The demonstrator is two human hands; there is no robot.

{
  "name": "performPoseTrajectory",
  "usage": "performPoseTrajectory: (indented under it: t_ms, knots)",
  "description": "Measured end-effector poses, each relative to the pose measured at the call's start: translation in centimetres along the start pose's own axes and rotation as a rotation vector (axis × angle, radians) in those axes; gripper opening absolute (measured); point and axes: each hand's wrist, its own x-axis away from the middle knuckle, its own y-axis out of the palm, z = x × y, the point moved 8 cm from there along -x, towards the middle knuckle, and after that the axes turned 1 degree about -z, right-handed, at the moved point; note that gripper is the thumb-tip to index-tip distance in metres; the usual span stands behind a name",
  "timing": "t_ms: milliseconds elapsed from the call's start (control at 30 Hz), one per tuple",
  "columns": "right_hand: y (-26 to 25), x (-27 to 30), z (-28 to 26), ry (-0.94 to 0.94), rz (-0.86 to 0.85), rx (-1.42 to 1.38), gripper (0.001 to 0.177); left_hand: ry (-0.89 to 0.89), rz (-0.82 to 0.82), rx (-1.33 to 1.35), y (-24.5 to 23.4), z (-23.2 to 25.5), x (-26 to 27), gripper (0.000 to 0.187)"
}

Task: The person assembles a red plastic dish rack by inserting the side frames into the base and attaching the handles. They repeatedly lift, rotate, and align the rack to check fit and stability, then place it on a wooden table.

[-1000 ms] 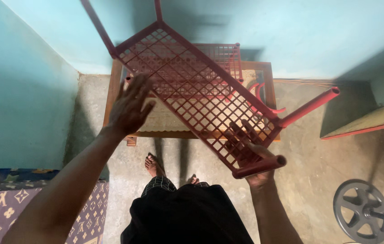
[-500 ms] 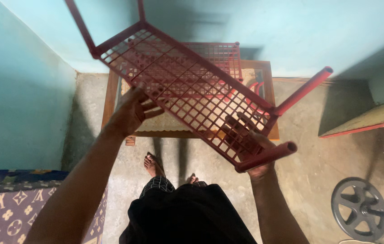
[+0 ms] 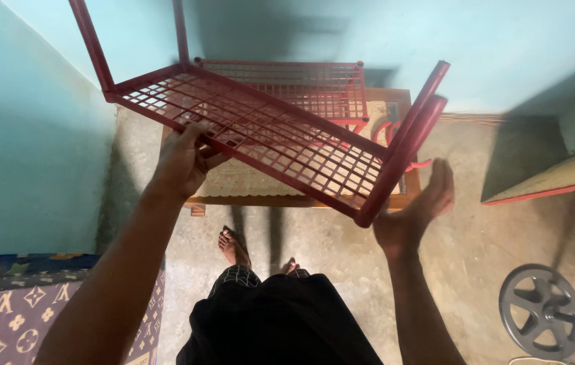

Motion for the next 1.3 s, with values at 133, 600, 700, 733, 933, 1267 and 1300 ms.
performPoseTrajectory:
  t_ms: [133, 600, 700, 733, 933, 1267, 1300]
  knots:
    - [1.1, -1.6, -3.2, -0.263, -0.058, -0.133, 0.062, -0.034, 0.055, -0.014, 0.2, 1.0, -0.4, 0.030]
    - [3.2, -8.5, -9.9, -0.338, -0.311, -0.597, 0.017, 0.148, -0.098, -0.036, 0.7, 13.3, -0.4, 0.084]
    - [3.2, -9.9, -11.0, -0.296, -0.261, -0.558, 0.015, 0.178, -0.116, -0.078, 0.7, 15.1, -0.7, 0.086]
    - [3.3, -10.3, -11.1, -0.267, -0.252, -0.487, 0.016, 0.197, -0.146, -0.090, 0.4, 15.5, -0.9, 0.086]
    - [5.7, -13.6, -10.1, 0.058, -0.254, -0.974, 0.030, 0.505, 0.152, -0.398, -8.1, 16.6, -4.9, 0.080]
    - [9.9, -15.1, -8.7, 0.454, -0.320, -1.197, 0.032, 0.288, 0.403, -0.445, -22.5, 15.1, -12.1, 0.063]
    - [10.1, -15.2, -8.2, 0.481, -0.315, -1.168, 0.032, 0.242, 0.356, -0.471, -22.2, 14.6, -12.3, 0.061]
